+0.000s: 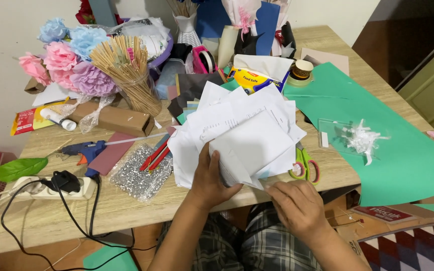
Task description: The person folds a stack of white printed papers by hand on a cluttered craft table. They repeatedly fold and unfold sheets, then tear a sheet into smaller pieces and place the torn pieces into a clear plastic bag. The person continues folding and handling additional sheets throughout the clip.
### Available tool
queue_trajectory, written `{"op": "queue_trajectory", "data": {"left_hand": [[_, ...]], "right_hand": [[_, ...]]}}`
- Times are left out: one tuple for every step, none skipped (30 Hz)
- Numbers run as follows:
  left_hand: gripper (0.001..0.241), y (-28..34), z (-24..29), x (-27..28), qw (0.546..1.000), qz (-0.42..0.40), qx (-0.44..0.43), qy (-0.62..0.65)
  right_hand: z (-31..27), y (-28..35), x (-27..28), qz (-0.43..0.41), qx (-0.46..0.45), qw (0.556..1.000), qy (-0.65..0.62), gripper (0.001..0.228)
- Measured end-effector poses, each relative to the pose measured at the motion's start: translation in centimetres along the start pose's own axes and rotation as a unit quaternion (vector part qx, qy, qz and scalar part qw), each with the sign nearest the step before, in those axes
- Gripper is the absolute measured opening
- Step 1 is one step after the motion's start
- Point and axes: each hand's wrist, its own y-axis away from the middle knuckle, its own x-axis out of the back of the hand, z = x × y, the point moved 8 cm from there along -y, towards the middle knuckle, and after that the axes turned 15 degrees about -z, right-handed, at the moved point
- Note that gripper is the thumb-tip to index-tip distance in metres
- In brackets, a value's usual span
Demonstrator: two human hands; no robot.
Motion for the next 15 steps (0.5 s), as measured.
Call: {"op": "queue_trajectory", "data": {"left_hand": [[0.135,0.0,0.0,0.0,1.000,0.000,0.000,-0.001],[0.135,0.0,0.0,0.0,1.000,0.001,0.001,-0.004],[0.135,0.0,0.1,0.0,1.000,0.003,0.003,-0.007],[0.135,-0.1,0.2,0.0,1.000,0.002,0.002,-0.007],[0.133,-0.2,0.0,0.2,1.000,0.005,0.017,0.002],[0.131,-0.4,-0.1,0.3,0.999,0.009,0.030,0.011],[0.131,-0.1,-0.1,0.2,0.999,0.008,0.028,0.012],[0.132,0.1,-1.0,-0.3,0.996,-0.012,0.076,0.038],[0.133,0.4,-1.9,-0.8,0.990,-0.033,0.123,0.063],[0.133,0.4,-1.8,-0.7,0.990,-0.032,0.122,0.062],[0.134,0.4,-2.1,-0.9,0.986,-0.043,0.144,0.067],[0.135,0.7,-2.4,-1.1,0.982,-0.055,0.168,0.071],[0.135,0.4,-2.3,-0.8,0.982,-0.053,0.168,0.070],[0.135,0.2,-2.2,-0.6,0.980,-0.058,0.173,0.081],[0.136,0.1,-2.1,-0.5,0.978,-0.062,0.178,0.092]], "right_hand": [[-0.2,0.1,0.1,0.001,0.000,1.000,0.000,0.014],[0.3,0.2,0.0,-0.009,-0.034,0.999,-0.034,0.012],[0.7,0.3,-0.2,-0.018,-0.069,0.995,-0.068,0.011],[0.9,0.7,-0.4,-0.017,-0.070,0.995,-0.067,0.011],[1.6,1.2,-0.3,0.007,-0.094,0.990,-0.108,0.022],[2.4,1.7,-0.2,0.031,-0.117,0.982,-0.147,0.037],[2.5,1.6,0.2,0.032,-0.118,0.982,-0.145,0.037],[2.9,1.5,0.5,0.033,-0.142,0.976,-0.161,0.032],[3.4,1.4,0.8,0.035,-0.165,0.970,-0.176,0.027],[3.6,1.6,0.6,0.037,-0.164,0.970,-0.174,0.027],[3.9,1.8,0.4,0.036,-0.168,0.969,-0.176,0.029],[4.2,2.1,0.1,0.034,-0.171,0.968,-0.180,0.032],[4.5,1.9,-0.2,0.035,-0.170,0.968,-0.180,0.032],[4.8,1.8,-0.8,0.021,-0.178,0.961,-0.211,0.034],[5.2,1.8,-1.4,0.007,-0.186,0.952,-0.241,0.036]]}}
